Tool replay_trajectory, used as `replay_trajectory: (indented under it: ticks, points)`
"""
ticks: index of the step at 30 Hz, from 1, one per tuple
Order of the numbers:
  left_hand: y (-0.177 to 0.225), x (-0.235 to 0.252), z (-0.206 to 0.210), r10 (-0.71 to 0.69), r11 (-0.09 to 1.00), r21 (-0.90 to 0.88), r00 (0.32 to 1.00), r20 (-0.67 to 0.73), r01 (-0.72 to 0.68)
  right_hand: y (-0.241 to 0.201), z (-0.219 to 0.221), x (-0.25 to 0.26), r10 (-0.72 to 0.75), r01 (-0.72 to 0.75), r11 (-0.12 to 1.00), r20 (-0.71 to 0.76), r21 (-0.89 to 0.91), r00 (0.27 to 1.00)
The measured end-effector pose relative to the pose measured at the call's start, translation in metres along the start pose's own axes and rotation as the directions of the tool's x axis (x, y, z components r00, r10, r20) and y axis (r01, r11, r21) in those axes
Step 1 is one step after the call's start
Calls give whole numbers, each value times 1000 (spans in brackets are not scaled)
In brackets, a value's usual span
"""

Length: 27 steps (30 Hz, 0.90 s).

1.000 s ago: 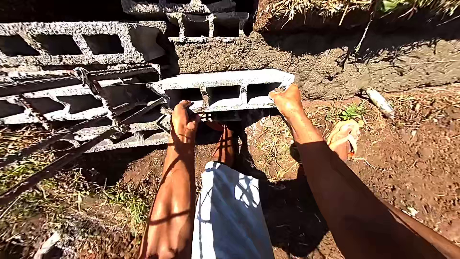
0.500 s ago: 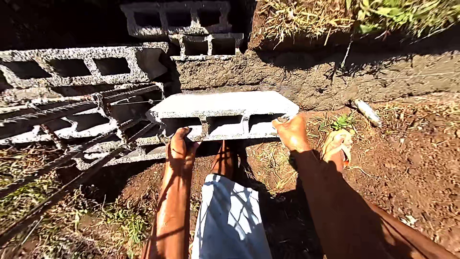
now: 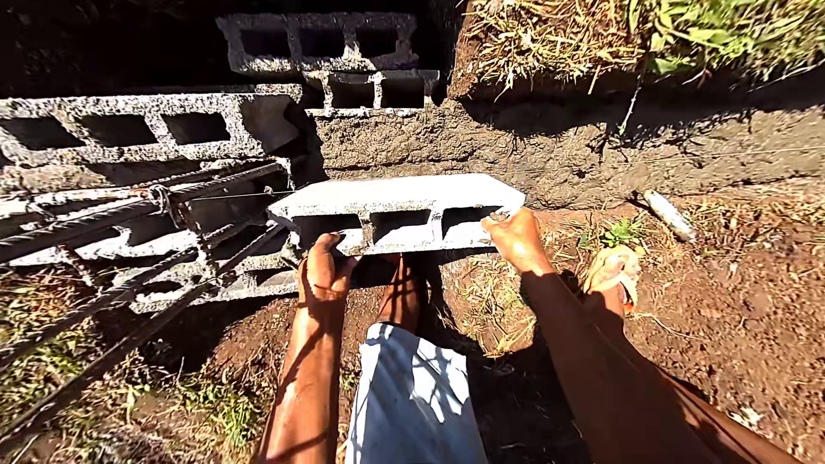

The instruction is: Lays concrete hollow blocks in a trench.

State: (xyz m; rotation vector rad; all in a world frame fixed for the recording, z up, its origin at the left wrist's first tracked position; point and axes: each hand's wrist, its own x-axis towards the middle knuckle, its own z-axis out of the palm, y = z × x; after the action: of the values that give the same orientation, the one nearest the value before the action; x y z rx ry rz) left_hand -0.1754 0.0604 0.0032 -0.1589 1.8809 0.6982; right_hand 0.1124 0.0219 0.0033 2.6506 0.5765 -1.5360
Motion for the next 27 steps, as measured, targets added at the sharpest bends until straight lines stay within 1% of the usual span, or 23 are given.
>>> replay_trajectory:
  ticks: [3,6,9,12,16,20,24,27]
  points:
    - [-6,9,2,-11,1000,-20,1000,29,12,3,1,6,-21,21,1000,-3,20,1000]
    - [-7,12,6,-17,999,-27,999,43,18,-5,1,17,-4,4,1000,-18,-28,1000]
    - [-7,5,12,-23,999,-39,999,49,25,5,-3,19,-38,36,998,-49,-54,998]
    - [-1,5,8,-15,999,-34,1000,15,16,1,4,20,-28,24,998,-57,-54,998]
    - [4,12,12,-42,998,-39,999,5,42,-9,6,19,-55,51,997,-62,-66,997]
    - [-5,17,8,-55,994,-89,998,9,55,-13,3,20,-56,52,995,-49,-89,997]
    - [-6,16,9,-50,996,-74,998,24,52,-10,5,23,-64,60,996,-61,-69,996]
    - [-5,16,9,-48,998,-29,998,38,49,-9,6,25,-56,51,996,-65,-75,996]
